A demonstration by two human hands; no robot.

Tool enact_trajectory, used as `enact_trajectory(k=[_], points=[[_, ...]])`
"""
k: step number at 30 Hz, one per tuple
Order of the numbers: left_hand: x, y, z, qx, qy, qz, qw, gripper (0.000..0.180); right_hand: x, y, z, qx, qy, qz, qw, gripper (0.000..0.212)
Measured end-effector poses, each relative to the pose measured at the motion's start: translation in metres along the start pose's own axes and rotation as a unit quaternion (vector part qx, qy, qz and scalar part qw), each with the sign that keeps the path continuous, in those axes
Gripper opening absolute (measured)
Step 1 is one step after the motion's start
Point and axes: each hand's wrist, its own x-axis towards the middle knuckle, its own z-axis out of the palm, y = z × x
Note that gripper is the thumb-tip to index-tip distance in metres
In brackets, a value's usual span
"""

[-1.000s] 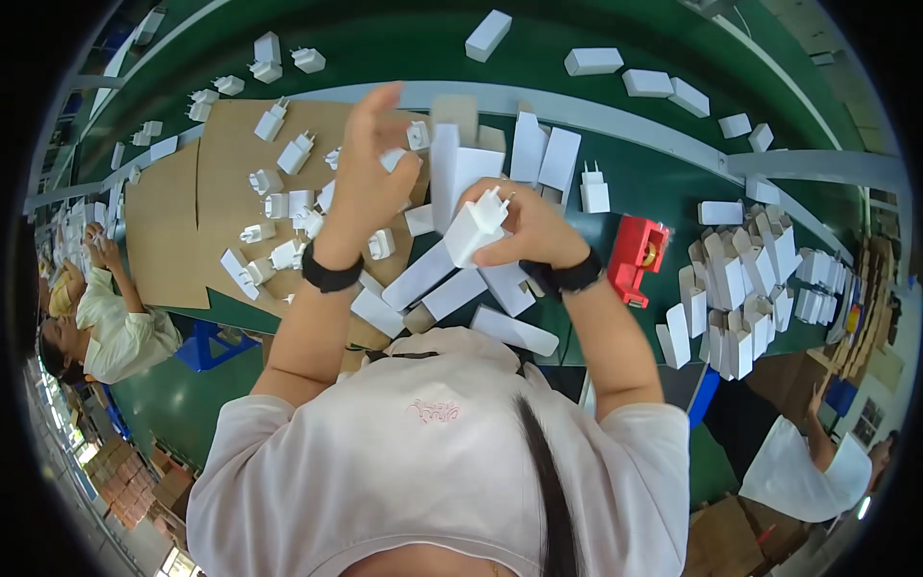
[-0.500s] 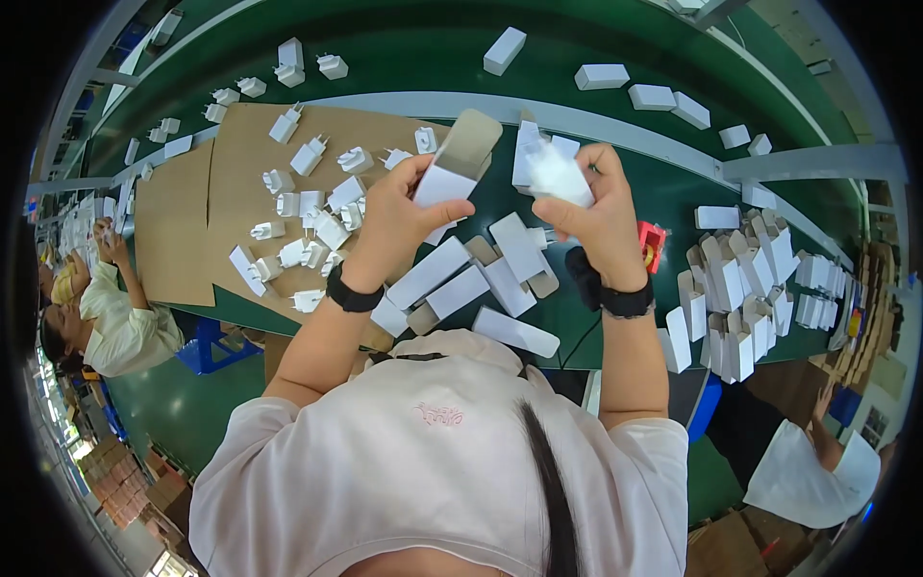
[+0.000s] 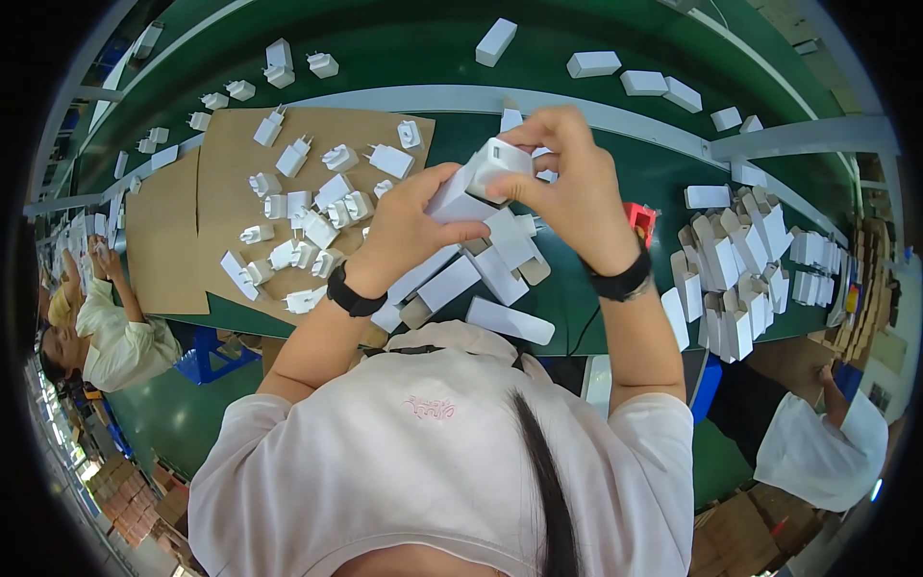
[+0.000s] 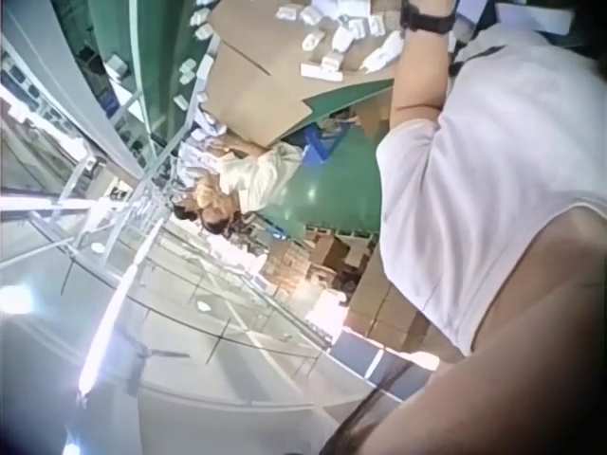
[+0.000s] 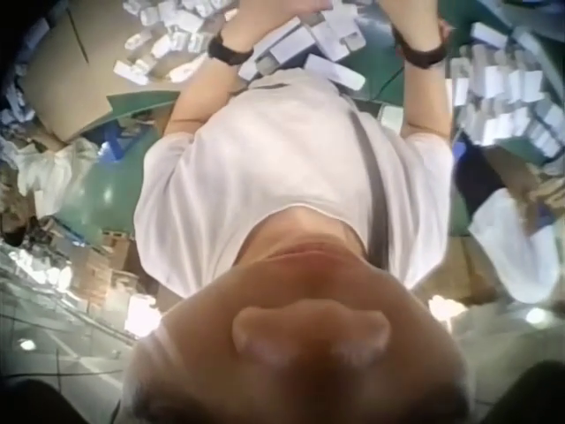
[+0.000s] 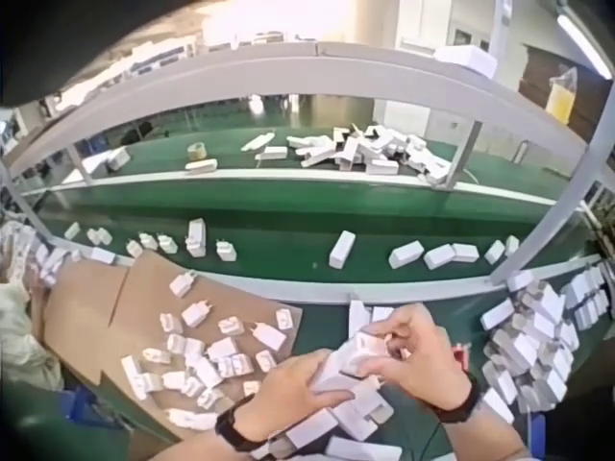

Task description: The person picks up a charger and a box, inserts the charger into the box, and folds the flaps closed. After repeating this, they reach into a large box to gather more small boxes and place them on the table to continue.

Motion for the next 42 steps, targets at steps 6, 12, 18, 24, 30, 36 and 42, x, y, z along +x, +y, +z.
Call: enact_trajectory(k=[6,12,18,24,30,36,42], points=[[0.002,0.002,0.005,-0.192,0.048,-0.111,0.974,0.058,-0.013,0.016,0.012,-0.097,0.071,-0.140,0.983,0.030],[0.005,-0.005,0.015,-0.210,0.065,-0.085,0.972,0.055,-0.024,0.021,0.054,0.312,0.063,0.108,0.942,0.027],[0.003,-0.007,0.014,-0.260,-0.007,-0.147,0.954,0.055,-0.027,0.038,0.066,0.272,0.097,0.028,0.957,0.019],[0.006,-0.003,0.000,-0.212,0.009,-0.191,0.958,0.074,-0.020,0.030,0.053,0.103,0.044,-0.051,0.992,0.034],[0.001,0.002,-0.005,-0.143,0.008,-0.169,0.975,0.077,-0.010,0.019,0.043,0.216,0.017,0.141,0.966,0.028],[0.002,-0.002,-0.005,-0.152,-0.005,-0.160,0.975,0.079,-0.007,0.027,0.043,0.233,0.038,0.177,0.955,0.025],[0.005,-0.003,-0.006,-0.128,0.012,-0.173,0.976,0.078,-0.009,0.029,0.048,0.220,0.024,0.116,0.968,0.023]])
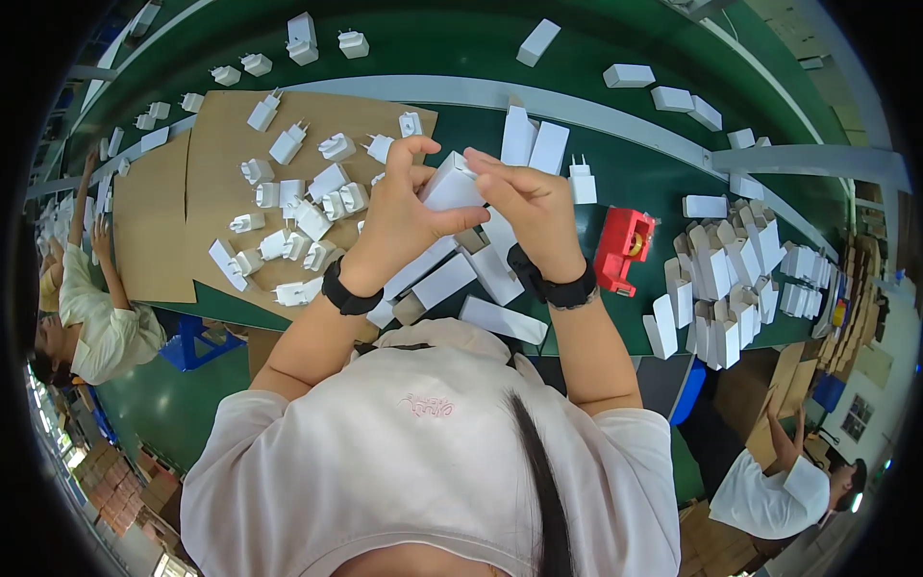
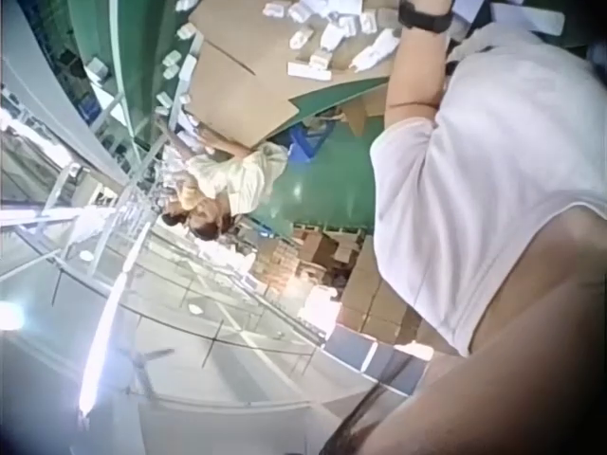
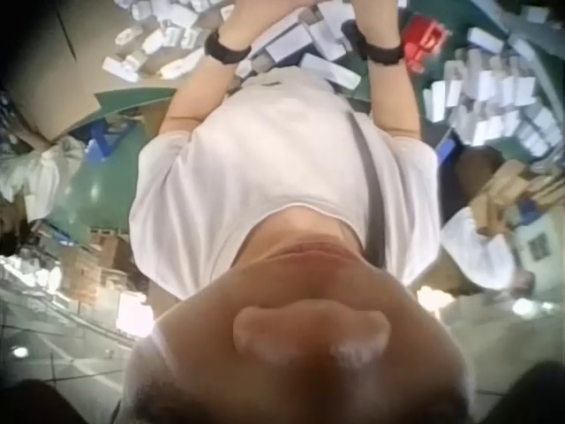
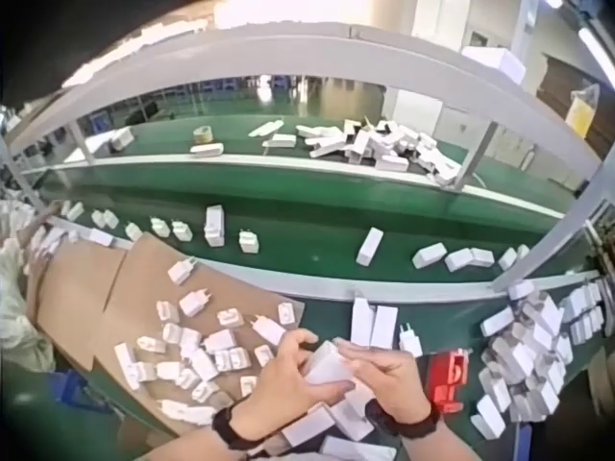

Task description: The person picks up a charger and a box, inserts the charger into the box, and folds the flaps closed. After repeating this, they reach into a large box to gather more small boxes and place them on the table to continue.

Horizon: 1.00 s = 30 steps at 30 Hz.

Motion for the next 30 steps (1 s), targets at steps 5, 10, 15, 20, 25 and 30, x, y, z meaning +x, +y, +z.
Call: enact_trajectory(k=[5,10,15,20,25,30], points=[[0.007,-0.007,0.003,0.022,0.030,0.011,0.999,0.077,-0.004,0.010,0.009,-0.037,-0.019,-0.038,0.998,0.029],[0.011,-0.006,0.000,0.008,0.029,0.035,0.999,0.076,0.011,0.015,-0.006,0.082,-0.025,-0.005,0.996,0.037],[0.010,-0.009,0.003,0.055,0.067,0.070,0.994,0.074,0.009,0.010,0.006,-0.008,-0.025,-0.045,0.999,0.040],[0.012,-0.007,-0.002,-0.016,0.091,0.009,0.996,0.073,-0.001,0.015,0.019,0.020,0.116,-0.076,0.990,0.034],[0.006,-0.012,0.002,0.037,0.117,0.096,0.988,0.068,-0.002,0.004,0.021,0.033,0.155,-0.020,0.987,0.021],[0.005,-0.014,0.000,0.130,0.133,0.163,0.969,0.069,-0.001,0.000,0.018,0.048,0.145,-0.018,0.988,0.022]])
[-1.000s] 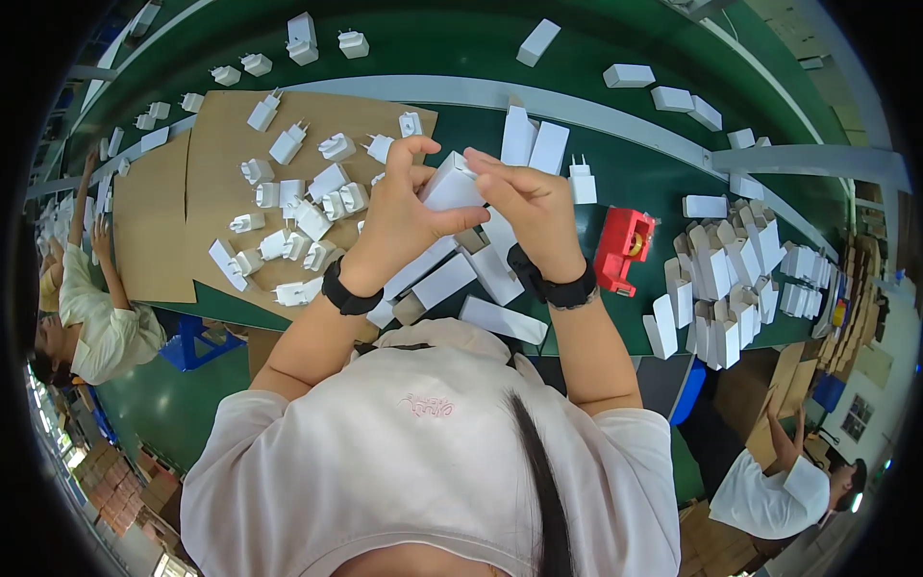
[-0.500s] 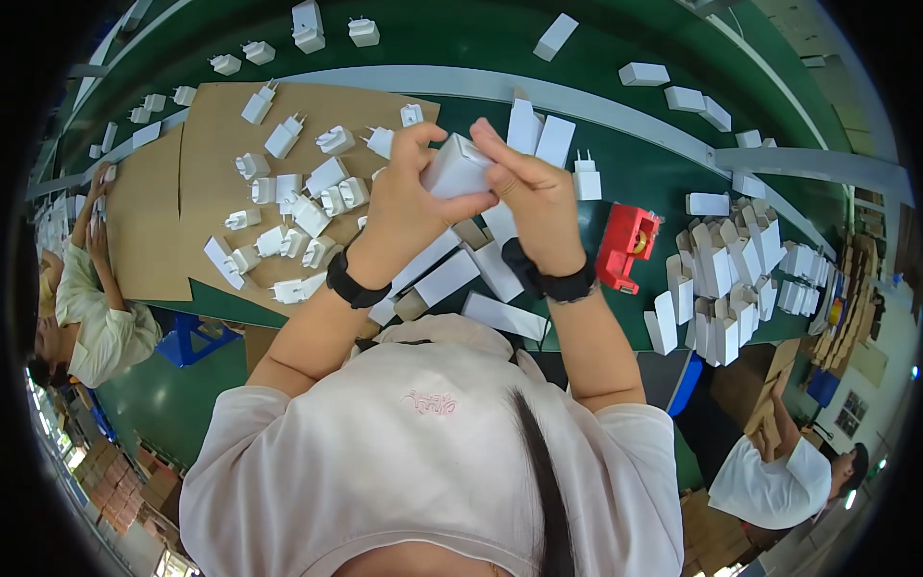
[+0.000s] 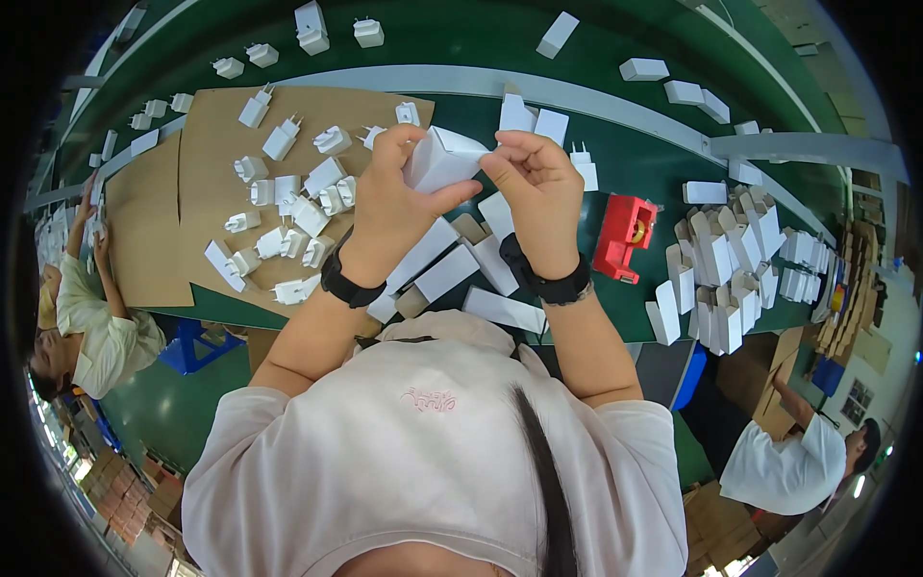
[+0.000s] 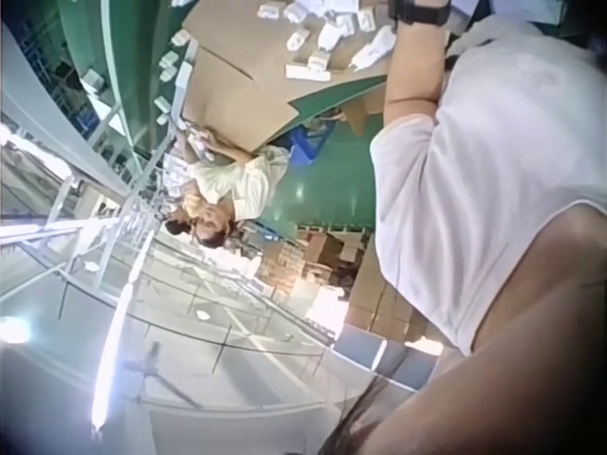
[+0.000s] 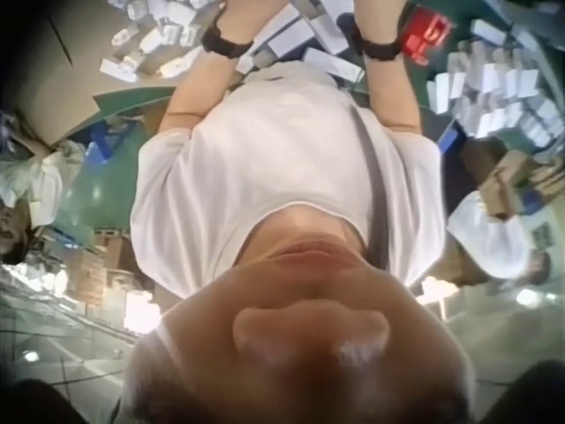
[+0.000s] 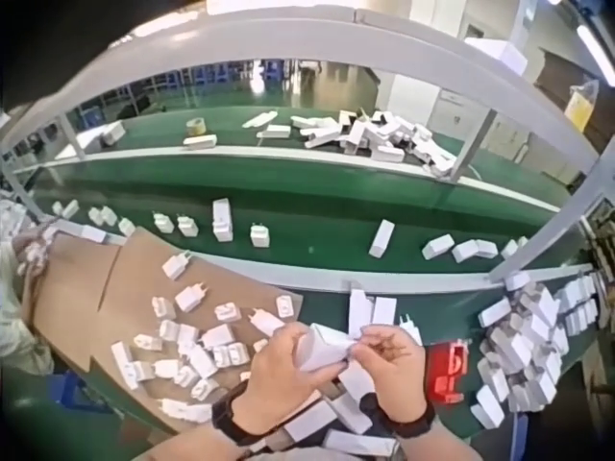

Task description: The person picks up a charger and a box, inserts the charger into the box, and folds the flaps closed. After repeating this, they reach into a large box to gather more small boxes and place them on the table to continue.

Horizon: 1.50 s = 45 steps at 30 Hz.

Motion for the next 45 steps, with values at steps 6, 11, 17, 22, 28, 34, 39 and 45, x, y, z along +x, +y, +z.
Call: enact_trajectory(k=[6,11,17,22,28,34,39,45], points=[[-0.005,0.001,-0.002,-0.045,-0.012,-0.056,0.997,0.072,0.003,-0.005,-0.006,-0.038,-0.047,0.015,0.998,0.013],[-0.003,0.001,0.001,-0.122,-0.009,-0.133,0.984,0.078,0.010,0.003,-0.011,-0.063,-0.142,-0.047,0.987,0.012],[0.000,0.004,0.001,-0.146,-0.041,-0.162,0.975,0.080,0.010,0.017,-0.018,0.030,-0.166,-0.019,0.985,0.021],[0.000,-0.005,0.007,-0.184,-0.065,-0.191,0.962,0.090,0.039,0.006,-0.017,-0.103,-0.231,0.056,0.966,0.028],[-0.029,-0.032,0.006,0.109,-0.174,-0.023,0.978,0.069,0.184,0.051,-0.040,-0.220,-0.109,0.112,0.963,0.027],[-0.069,-0.046,0.012,0.255,-0.308,-0.076,0.913,0.062,0.282,0.117,-0.026,-0.383,-0.006,-0.068,0.921,0.064],[-0.079,-0.070,0.024,0.183,-0.397,-0.173,0.882,0.061,0.284,0.151,0.077,-0.560,-0.156,-0.158,0.798,0.070],[-0.056,-0.052,-0.004,0.067,-0.285,-0.202,0.935,0.040,0.271,0.140,0.082,-0.481,-0.153,-0.236,0.831,0.043]])
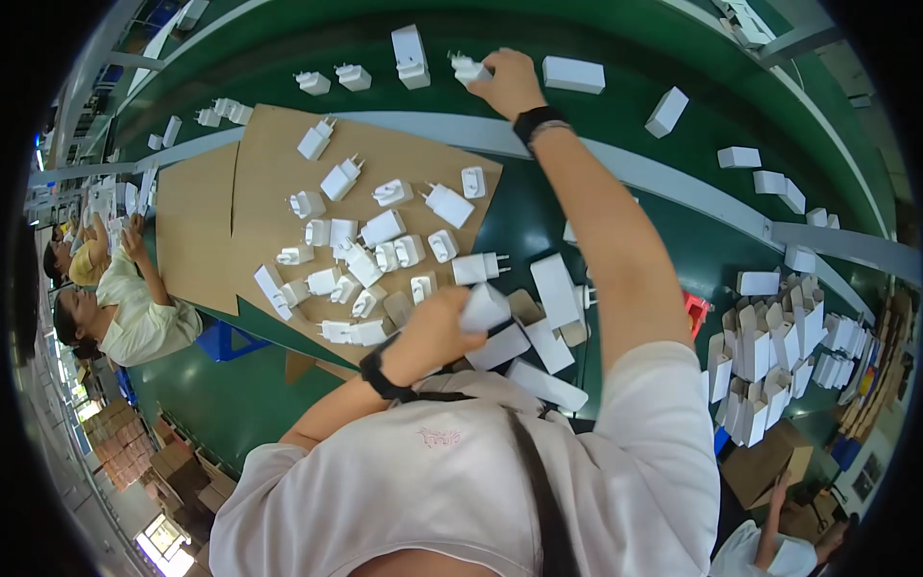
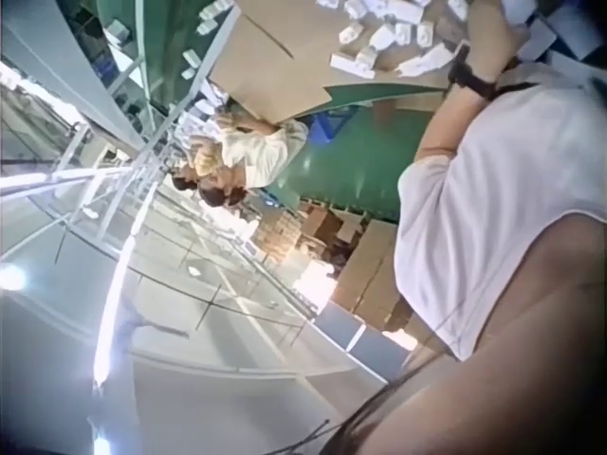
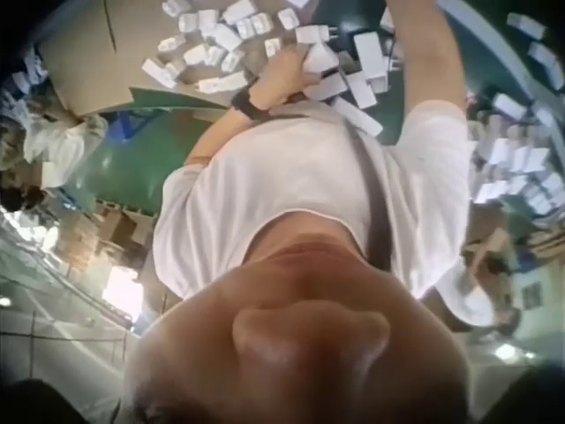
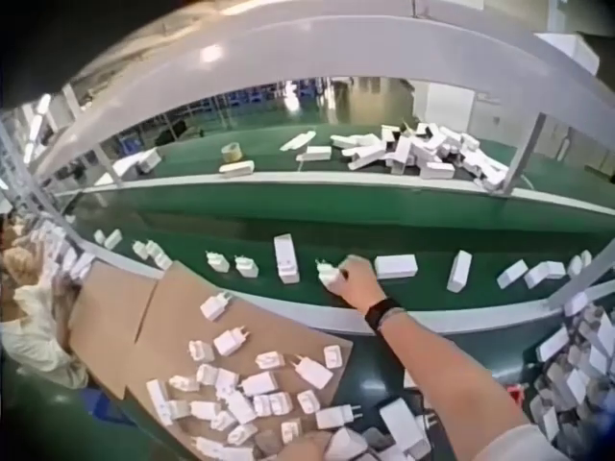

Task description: The person picks up a charger and a box, inserts the charger into the box, and folds the flaps closed. After repeating this, they reach into a large box to gather more small boxes and place them on the table to continue.

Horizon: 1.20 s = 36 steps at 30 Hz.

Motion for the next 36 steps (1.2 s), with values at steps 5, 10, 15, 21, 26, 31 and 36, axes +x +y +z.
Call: enact_trajectory(k=[5,10,15,21,26,31,36], points=[[-0.001,0.019,-0.065,-0.580,0.145,0.001,0.801,0.047,-0.079,-0.081,-0.127,0.506,-0.147,0.145,0.838,0.047],[0.021,0.034,-0.071,-0.733,0.079,0.094,0.669,0.044,-0.190,-0.112,-0.143,0.654,-0.254,0.075,0.709,0.068],[0.020,0.045,-0.036,-0.568,0.074,0.153,0.805,0.077,-0.229,-0.118,-0.134,0.779,-0.089,0.225,0.578,0.048],[0.006,0.033,-0.069,-0.635,-0.292,0.101,0.708,0.099,-0.213,-0.110,-0.193,0.403,-0.125,-0.131,0.897,0.031],[0.013,0.053,-0.055,-0.512,-0.304,0.060,0.801,0.062,-0.202,-0.113,-0.201,0.363,-0.146,-0.228,0.892,0.030],[0.006,0.064,-0.056,-0.147,0.014,0.138,0.979,0.049,-0.216,-0.120,-0.247,0.398,-0.091,0.157,0.900,0.038],[0.005,0.073,-0.058,-0.132,-0.023,0.139,0.981,0.048,-0.215,-0.129,-0.240,0.322,-0.050,0.136,0.936,0.043]])
